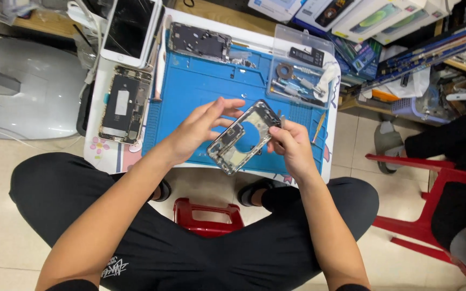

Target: The person is repairing a smartphone by removing and reattaching internal components. They use tweezers to carefully lift and place small parts within the phone's chassis, working on a blue mat.

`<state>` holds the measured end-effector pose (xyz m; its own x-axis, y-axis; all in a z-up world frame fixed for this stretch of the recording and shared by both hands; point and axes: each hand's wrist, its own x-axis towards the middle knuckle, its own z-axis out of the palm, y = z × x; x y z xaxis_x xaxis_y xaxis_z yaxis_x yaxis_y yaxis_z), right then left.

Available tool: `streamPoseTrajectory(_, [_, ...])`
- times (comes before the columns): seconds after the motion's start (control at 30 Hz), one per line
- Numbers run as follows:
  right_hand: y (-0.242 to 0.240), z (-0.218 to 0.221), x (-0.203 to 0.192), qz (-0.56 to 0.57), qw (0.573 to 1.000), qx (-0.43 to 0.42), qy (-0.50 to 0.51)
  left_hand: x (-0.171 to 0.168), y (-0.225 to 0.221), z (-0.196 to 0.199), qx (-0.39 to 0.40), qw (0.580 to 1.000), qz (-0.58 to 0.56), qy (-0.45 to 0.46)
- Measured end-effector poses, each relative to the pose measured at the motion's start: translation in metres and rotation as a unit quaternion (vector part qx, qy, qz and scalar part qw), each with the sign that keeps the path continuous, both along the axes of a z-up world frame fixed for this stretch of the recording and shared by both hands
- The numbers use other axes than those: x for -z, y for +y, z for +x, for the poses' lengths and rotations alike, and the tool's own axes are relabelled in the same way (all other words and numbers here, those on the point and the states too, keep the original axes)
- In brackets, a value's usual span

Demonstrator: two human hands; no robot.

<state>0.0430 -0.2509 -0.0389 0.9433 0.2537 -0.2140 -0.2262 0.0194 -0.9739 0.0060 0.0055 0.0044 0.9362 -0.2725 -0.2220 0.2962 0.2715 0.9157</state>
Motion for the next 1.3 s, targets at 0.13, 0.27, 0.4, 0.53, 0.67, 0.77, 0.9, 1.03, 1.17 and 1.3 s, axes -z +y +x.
streamPoseTrajectory(0.13, [0.009,-0.012,-0.001,-0.023,0.999,-0.031,-0.006,0.002,-0.022,-0.011,0.095,0.986,-0.106,0.084])
streamPoseTrajectory(0.27, [0.005,-0.012,0.003,-0.055,0.997,-0.022,-0.054,-0.007,-0.029,-0.019,0.066,0.963,-0.219,0.141])
streamPoseTrajectory(0.4, [0.007,-0.006,-0.022,-0.072,0.988,0.071,-0.116,-0.005,-0.028,-0.015,0.025,0.969,-0.226,0.097])
streamPoseTrajectory(0.53, [-0.008,0.008,-0.021,-0.187,0.938,0.066,-0.285,-0.007,-0.020,-0.011,0.004,0.969,-0.237,0.076])
streamPoseTrajectory(0.67, [-0.005,0.006,-0.026,-0.211,0.943,0.067,-0.251,-0.009,-0.014,-0.010,-0.017,0.976,-0.206,0.061])
streamPoseTrajectory(0.77, [0.010,0.011,-0.028,-0.254,0.928,0.016,-0.270,-0.014,-0.013,-0.007,-0.040,0.972,-0.221,0.068])
streamPoseTrajectory(0.9, [0.020,0.007,-0.016,-0.353,0.864,-0.055,-0.355,-0.009,-0.011,-0.007,-0.074,0.977,-0.183,0.083])
streamPoseTrajectory(1.03, [0.023,0.002,-0.028,-0.441,0.803,-0.097,-0.389,0.008,-0.011,-0.003,-0.118,0.979,-0.138,0.091])
streamPoseTrajectory(1.17, [0.019,-0.002,-0.033,-0.573,0.714,-0.143,-0.376,0.031,-0.009,-0.001,-0.137,0.984,-0.079,0.080])
streamPoseTrajectory(1.3, [0.022,-0.001,-0.011,-0.624,0.639,-0.129,-0.432,0.023,-0.011,-0.001,-0.142,0.988,-0.035,0.054])
